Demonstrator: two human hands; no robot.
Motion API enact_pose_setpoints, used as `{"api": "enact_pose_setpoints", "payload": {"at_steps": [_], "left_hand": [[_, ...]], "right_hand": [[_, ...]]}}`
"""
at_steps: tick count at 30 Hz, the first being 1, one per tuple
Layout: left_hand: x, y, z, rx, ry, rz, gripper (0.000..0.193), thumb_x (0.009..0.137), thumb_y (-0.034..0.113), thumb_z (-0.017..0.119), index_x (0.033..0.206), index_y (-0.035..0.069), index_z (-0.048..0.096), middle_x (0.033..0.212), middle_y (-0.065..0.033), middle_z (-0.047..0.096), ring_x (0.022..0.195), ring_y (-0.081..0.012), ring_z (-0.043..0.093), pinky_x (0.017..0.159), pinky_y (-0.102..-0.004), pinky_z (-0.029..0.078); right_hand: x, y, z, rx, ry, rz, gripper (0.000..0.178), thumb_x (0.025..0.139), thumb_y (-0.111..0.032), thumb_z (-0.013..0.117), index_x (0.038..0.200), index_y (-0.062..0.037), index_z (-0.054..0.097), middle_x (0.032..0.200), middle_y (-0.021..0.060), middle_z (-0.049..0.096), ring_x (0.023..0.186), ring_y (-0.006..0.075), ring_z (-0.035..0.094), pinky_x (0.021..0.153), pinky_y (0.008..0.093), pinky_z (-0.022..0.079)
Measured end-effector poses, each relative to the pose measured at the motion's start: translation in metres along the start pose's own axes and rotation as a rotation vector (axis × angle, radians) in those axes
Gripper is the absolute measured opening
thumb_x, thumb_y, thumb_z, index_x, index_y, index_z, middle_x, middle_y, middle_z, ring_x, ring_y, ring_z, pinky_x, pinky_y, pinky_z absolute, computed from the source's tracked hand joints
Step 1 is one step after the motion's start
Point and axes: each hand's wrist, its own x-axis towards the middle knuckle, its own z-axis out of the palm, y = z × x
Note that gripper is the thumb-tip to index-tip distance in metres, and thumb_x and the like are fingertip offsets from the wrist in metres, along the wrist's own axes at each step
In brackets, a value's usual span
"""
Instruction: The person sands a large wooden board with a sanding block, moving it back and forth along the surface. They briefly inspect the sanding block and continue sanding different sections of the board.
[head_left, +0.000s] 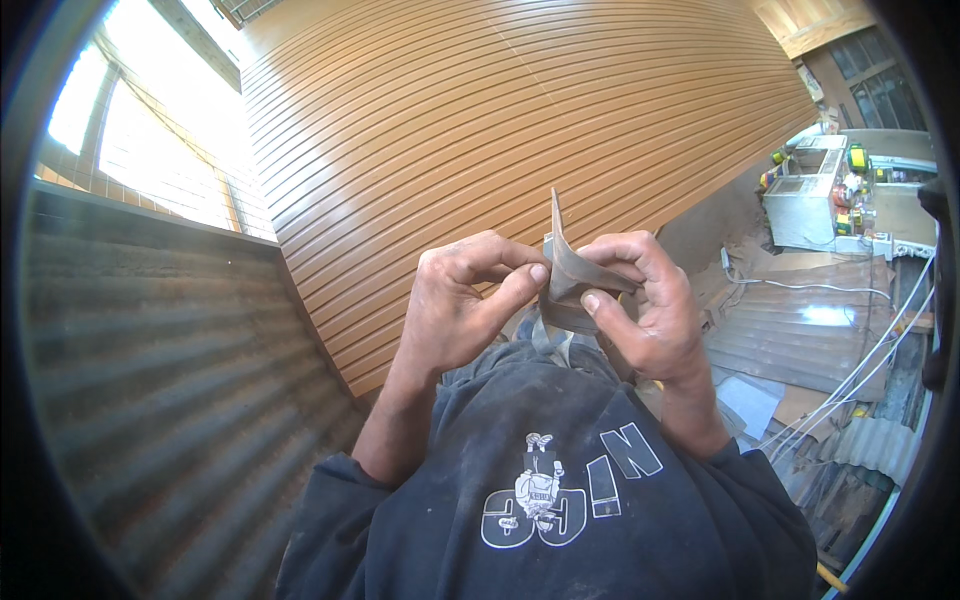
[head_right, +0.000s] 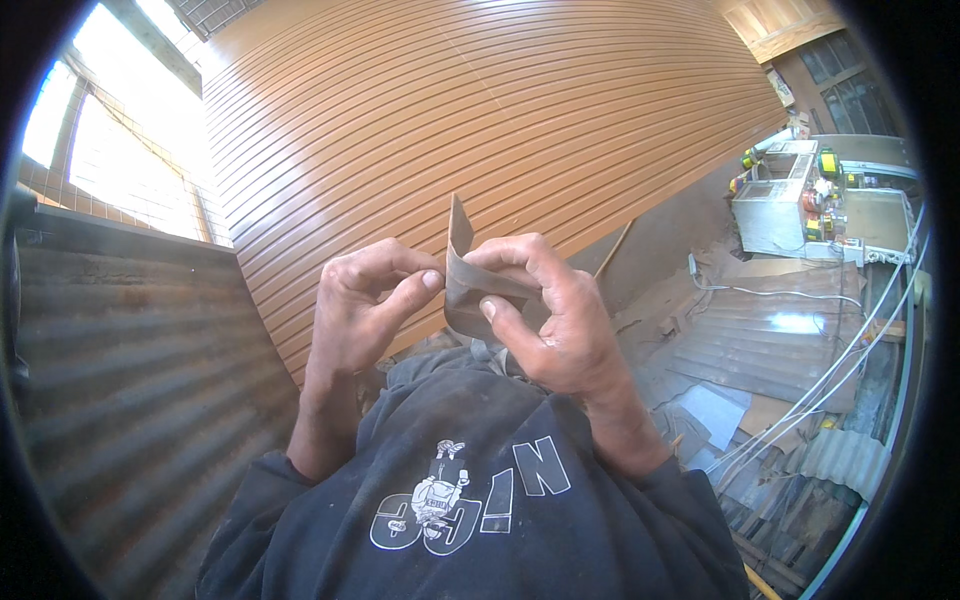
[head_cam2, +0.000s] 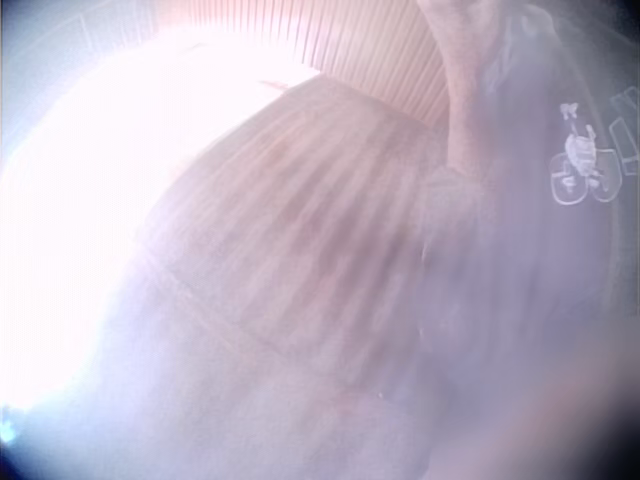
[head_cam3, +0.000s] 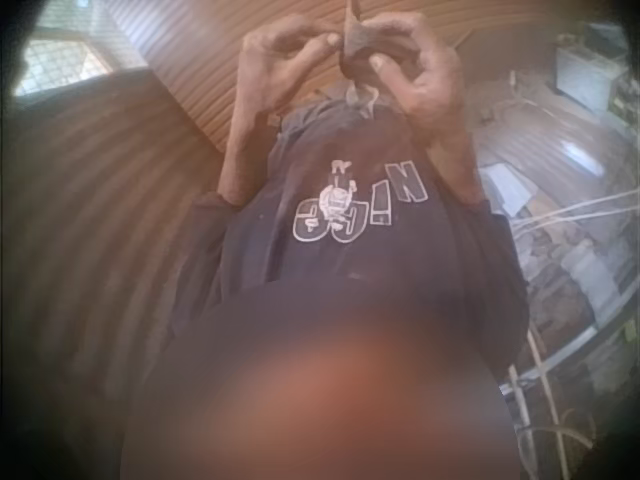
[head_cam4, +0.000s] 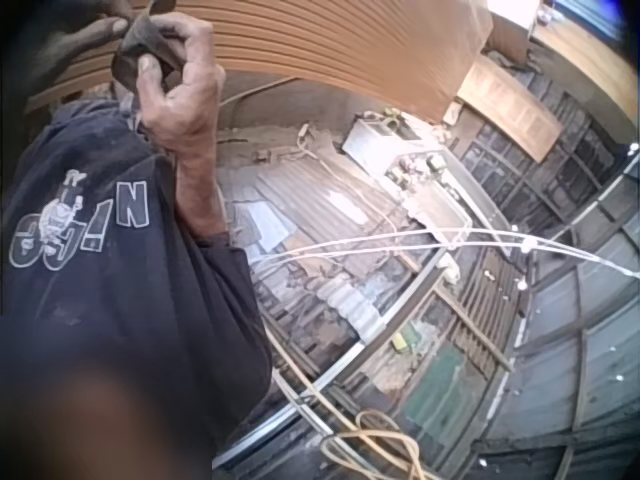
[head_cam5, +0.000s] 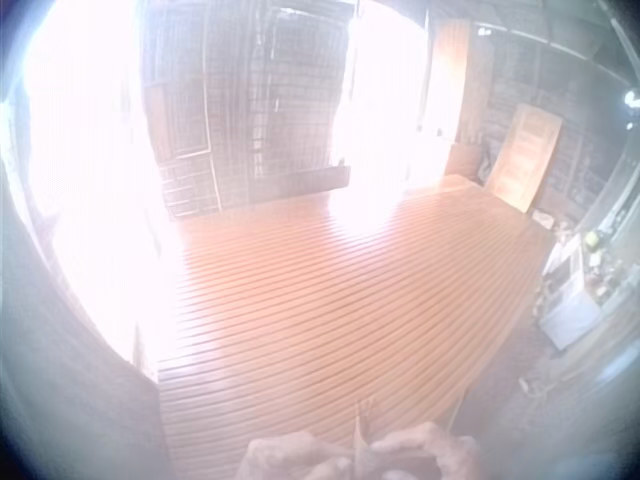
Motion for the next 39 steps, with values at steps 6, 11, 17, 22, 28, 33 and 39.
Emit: {"api": "enact_pose_setpoints", "payload": {"at_steps": [6, 11, 17, 22, 28, 33, 39], "left_hand": [[0.006, -0.013, 0.011, -0.15, 0.069, -0.015, 0.013, 0.096, 0.01, 0.076, 0.103, -0.001, 0.079, 0.096, -0.0112, 0.079, 0.09, -0.0168, 0.074, 0.081, -0.0322, 0.061], [-0.002, -0.014, 0.018, 0.193, 0.361, 0.251, 0.028, 0.089, 0.012, 0.085, 0.114, 0.004, 0.077, 0.102, -0.0119, 0.078, 0.092, -0.0204, 0.075, 0.078, -0.0325, 0.061], [-0.009, -0.013, 0.042, 0.385, 0.293, 0.425, 0.05, 0.077, 0.015, 0.094, 0.123, 0.005, 0.076, 0.124, -0.0123, 0.068, 0.11, -0.0262, 0.069, 0.085, -0.038, 0.064], [-0.002, -0.02, 0.039, 0.422, 0.301, 0.441, 0.048, 0.076, 0.017, 0.095, 0.12, 0.007, 0.079, 0.119, -0.0116, 0.073, 0.108, -0.0278, 0.071, 0.087, -0.0386, 0.062], [-0.001, -0.018, 0.033, 0.306, 0.2, 0.418, 0.054, 0.073, 0.019, 0.097, 0.121, 0.006, 0.078, 0.12, -0.0138, 0.076, 0.111, -0.0274, 0.074, 0.09, -0.0381, 0.062], [-0.001, -0.019, 0.037, 0.363, 0.315, 0.486, 0.052, 0.072, 0.016, 0.098, 0.118, 0.005, 0.077, 0.113, -0.0124, 0.077, 0.1, -0.0249, 0.076, 0.082, -0.0344, 0.063], [-0.006, -0.018, 0.037, 0.404, 0.362, 0.579, 0.047, 0.072, 0.01, 0.096, 0.115, 0.005, 0.075, 0.1, -0.0077, 0.077, 0.082, -0.0215, 0.074, 0.069, -0.0327, 0.06]], "right_hand": [[-0.007, 0.012, -0.008, 0.221, 0.067, 0.074, 0.036, 0.096, 0.004, 0.063, 0.131, 0.0029, 0.056, 0.119, 0.0151, 0.073, 0.119, 0.0204, 0.069, 0.104, 0.0335, 0.054], [-0.001, 0.029, -0.005, 0.573, 0.244, 0.171, 0.034, 0.101, -0.003, 0.064, 0.133, 0.0017, 0.051, 0.117, 0.0147, 0.072, 0.107, 0.0124, 0.067, 0.095, 0.0301, 0.055], [0.0, 0.033, 0.005, 0.682, 0.253, 0.185, 0.043, 0.098, -0.002, 0.068, 0.136, 0.0042, 0.049, 0.124, 0.0174, 0.068, 0.115, 0.0167, 0.066, 0.098, 0.0335, 0.055], [-0.001, 0.03, 0.006, 0.719, 0.154, 0.185, 0.055, 0.093, 0.002, 0.071, 0.142, 0.0054, 0.046, 0.127, 0.02, 0.066, 0.118, 0.0223, 0.067, 0.103, 0.0382, 0.057], [0.003, 0.027, -0.001, 0.858, 0.216, 0.253, 0.057, 0.094, 0.004, 0.069, 0.145, 0.0051, 0.044, 0.127, 0.0212, 0.067, 0.117, 0.0245, 0.069, 0.101, 0.0392, 0.059], [0.002, 0.025, 0.003, 0.862, 0.134, 0.247, 0.057, 0.094, 0.003, 0.071, 0.144, 0.0041, 0.044, 0.129, 0.0209, 0.068, 0.12, 0.0239, 0.068, 0.104, 0.0381, 0.056], [0.0, 0.023, 0.005, 0.778, 0.07, 0.202, 0.053, 0.095, 0.002, 0.072, 0.141, 0.0043, 0.047, 0.127, 0.0199, 0.07, 0.121, 0.0219, 0.067, 0.103, 0.0353, 0.054]]}}
